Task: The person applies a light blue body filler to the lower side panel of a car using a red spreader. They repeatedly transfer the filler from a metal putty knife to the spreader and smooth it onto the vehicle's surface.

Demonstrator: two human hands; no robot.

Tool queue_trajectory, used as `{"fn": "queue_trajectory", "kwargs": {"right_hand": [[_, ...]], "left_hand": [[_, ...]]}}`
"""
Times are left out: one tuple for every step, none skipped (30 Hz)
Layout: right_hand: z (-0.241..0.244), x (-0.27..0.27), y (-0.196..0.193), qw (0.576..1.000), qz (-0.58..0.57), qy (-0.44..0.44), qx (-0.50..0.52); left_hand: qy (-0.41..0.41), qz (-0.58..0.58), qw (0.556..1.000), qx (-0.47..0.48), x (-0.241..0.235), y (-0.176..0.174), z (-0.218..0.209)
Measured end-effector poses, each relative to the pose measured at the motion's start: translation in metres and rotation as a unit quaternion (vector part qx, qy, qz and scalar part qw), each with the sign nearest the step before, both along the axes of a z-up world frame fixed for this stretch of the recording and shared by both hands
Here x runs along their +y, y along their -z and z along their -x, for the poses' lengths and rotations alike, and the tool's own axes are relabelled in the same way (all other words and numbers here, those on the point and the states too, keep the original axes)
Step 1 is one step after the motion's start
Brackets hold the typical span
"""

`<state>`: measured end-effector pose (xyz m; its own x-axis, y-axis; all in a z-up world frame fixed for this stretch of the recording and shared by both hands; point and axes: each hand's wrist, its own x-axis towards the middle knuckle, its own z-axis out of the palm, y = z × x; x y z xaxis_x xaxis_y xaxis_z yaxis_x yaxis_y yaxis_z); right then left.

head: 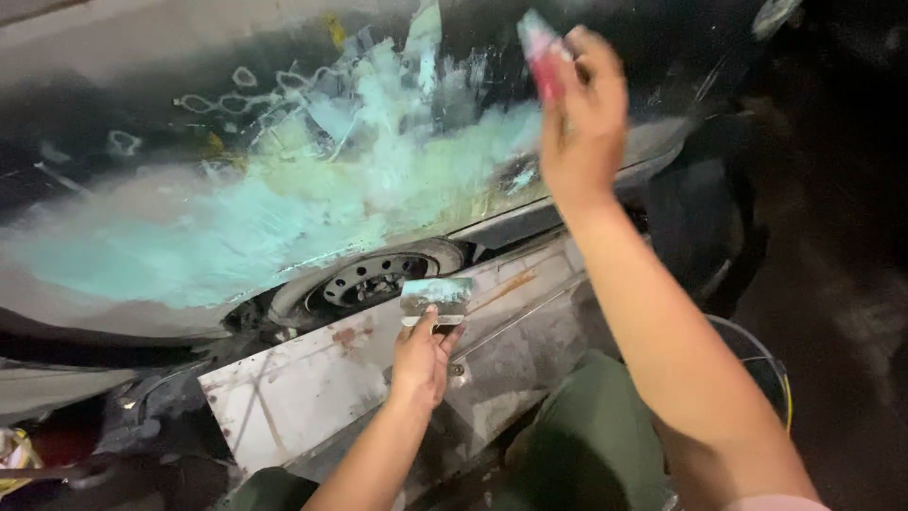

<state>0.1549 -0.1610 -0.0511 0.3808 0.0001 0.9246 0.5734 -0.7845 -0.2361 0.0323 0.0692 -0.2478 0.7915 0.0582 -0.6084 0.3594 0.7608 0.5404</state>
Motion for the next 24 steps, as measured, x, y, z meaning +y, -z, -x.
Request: {"fn": "queue_trajectory", "kwargs": {"right_hand": [[-0.008, 0.002, 0.021, 1.000, -0.002, 0.000, 0.000], [-0.018, 0.005, 0.042, 0.994, 0.075, 0.077, -0.002], [-0.027, 0.008, 0.063, 0.976, 0.153, 0.152, -0.004], [-0.028, 0.010, 0.080, 0.977, 0.152, 0.152, -0.003], [-0.031, 0.012, 0.096, 0.978, 0.137, 0.158, 0.010], [-0.034, 0.015, 0.111, 0.979, 0.122, 0.163, 0.023], [-0.039, 0.014, 0.133, 0.979, 0.123, 0.159, 0.023], [-0.043, 0.013, 0.155, 0.981, 0.107, 0.156, 0.047], [-0.046, 0.011, 0.177, 0.981, 0.091, 0.156, 0.072], [-0.041, 0.010, 0.196, 0.981, 0.090, 0.156, 0.071], [-0.036, 0.005, 0.213, 0.968, 0.141, 0.180, 0.102], [-0.031, 0.001, 0.229, 0.951, 0.191, 0.203, 0.133], [-0.021, -0.007, 0.252, 0.952, 0.191, 0.201, 0.133], [-0.011, -0.014, 0.274, 0.930, 0.217, 0.160, 0.248], [-0.002, -0.022, 0.296, 0.895, 0.239, 0.119, 0.358], [0.018, -0.022, 0.310, 0.896, 0.236, 0.120, 0.357], [0.027, -0.025, 0.319, 0.929, 0.105, 0.147, 0.322], [0.036, -0.028, 0.330, 0.944, -0.028, 0.169, 0.281], [0.025, -0.028, 0.340, 0.943, -0.025, 0.167, 0.286], [0.015, -0.029, 0.351, 0.905, -0.165, 0.179, 0.350], [0.005, -0.029, 0.362, 0.841, -0.306, 0.192, 0.402], [0.006, -0.015, 0.340, 0.839, -0.309, 0.197, 0.404], [-0.005, 0.000, 0.311, 0.779, -0.492, 0.110, 0.373], [-0.016, 0.014, 0.282, 0.683, -0.653, 0.017, 0.326]], "left_hand": [[0.000, -0.002, 1.000, 0.000, 0.004, -0.018, 0.002], [-0.005, -0.014, 0.999, 0.047, 0.007, -0.036, 0.003], [-0.011, -0.026, 0.995, 0.094, 0.010, -0.054, 0.005], [-0.012, -0.026, 0.995, 0.095, 0.016, -0.049, 0.006], [-0.028, -0.030, 0.996, 0.076, 0.021, -0.044, 0.007], [-0.043, -0.034, 0.997, 0.057, 0.026, -0.040, 0.008], [-0.048, -0.033, 0.997, 0.056, 0.030, -0.048, 0.008], [-0.045, -0.026, 0.997, 0.054, 0.034, -0.058, 0.008], [-0.038, -0.019, 0.998, 0.050, 0.039, -0.067, 0.009], [-0.039, -0.020, 0.998, 0.050, 0.042, -0.077, 0.010], [-0.029, -0.042, 0.996, 0.066, 0.043, -0.087, 0.010], [-0.020, -0.063, 0.994, 0.083, 0.045, -0.097, 0.011], [-0.022, -0.064, 0.994, 0.084, 0.046, -0.088, 0.009], [-0.040, -0.049, 0.995, 0.077, 0.047, -0.080, 0.008], [-0.055, -0.037, 0.996, 0.068, 0.048, -0.072, 0.005], [-0.054, -0.039, 0.996, 0.066, 0.049, -0.072, 0.011], [-0.061, -0.032, 0.996, 0.062, 0.047, -0.073, 0.009], [-0.068, -0.025, 0.996, 0.058, 0.045, -0.073, 0.007], [-0.071, -0.024, 0.995, 0.064, 0.047, -0.074, 0.007], [-0.056, -0.032, 0.994, 0.085, 0.048, -0.073, 0.008], [-0.033, -0.042, 0.993, 0.103, 0.050, -0.072, 0.005], [-0.028, -0.045, 0.993, 0.106, 0.049, -0.067, 0.013], [-0.029, -0.048, 0.994, 0.098, 0.048, -0.065, 0.014], [-0.029, -0.052, 0.994, 0.090, 0.047, -0.063, 0.016]]}}
